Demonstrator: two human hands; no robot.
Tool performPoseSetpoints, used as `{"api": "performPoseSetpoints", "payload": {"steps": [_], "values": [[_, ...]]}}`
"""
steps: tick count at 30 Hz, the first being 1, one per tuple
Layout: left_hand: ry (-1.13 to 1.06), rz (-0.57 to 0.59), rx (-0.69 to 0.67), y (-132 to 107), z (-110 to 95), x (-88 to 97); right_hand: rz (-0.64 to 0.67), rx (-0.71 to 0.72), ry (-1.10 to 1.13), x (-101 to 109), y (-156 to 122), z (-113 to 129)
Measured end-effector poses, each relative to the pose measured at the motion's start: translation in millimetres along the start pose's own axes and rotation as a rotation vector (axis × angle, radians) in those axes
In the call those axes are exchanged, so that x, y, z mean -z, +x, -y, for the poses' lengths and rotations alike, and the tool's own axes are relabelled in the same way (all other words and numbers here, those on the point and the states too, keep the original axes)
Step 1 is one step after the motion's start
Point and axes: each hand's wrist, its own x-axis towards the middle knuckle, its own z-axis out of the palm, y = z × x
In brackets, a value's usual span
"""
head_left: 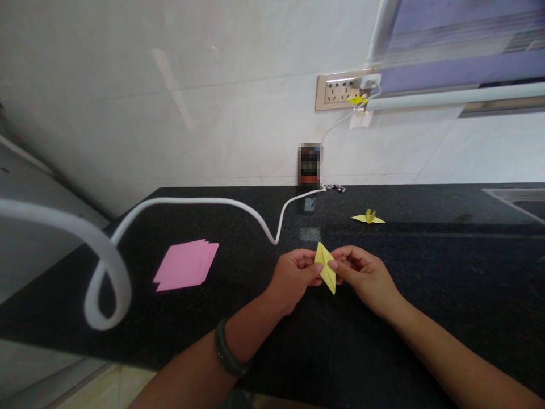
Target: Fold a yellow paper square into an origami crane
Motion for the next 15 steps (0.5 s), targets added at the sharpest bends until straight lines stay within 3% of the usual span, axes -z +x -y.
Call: {"api": "performPoseSetpoints", "payload": {"steps": [15], "values": [[-0.018,-0.011,-0.011,-0.7,0.9,0.5,-0.030,0.035,0.014,-1.8,-2.4,-0.7]]}}
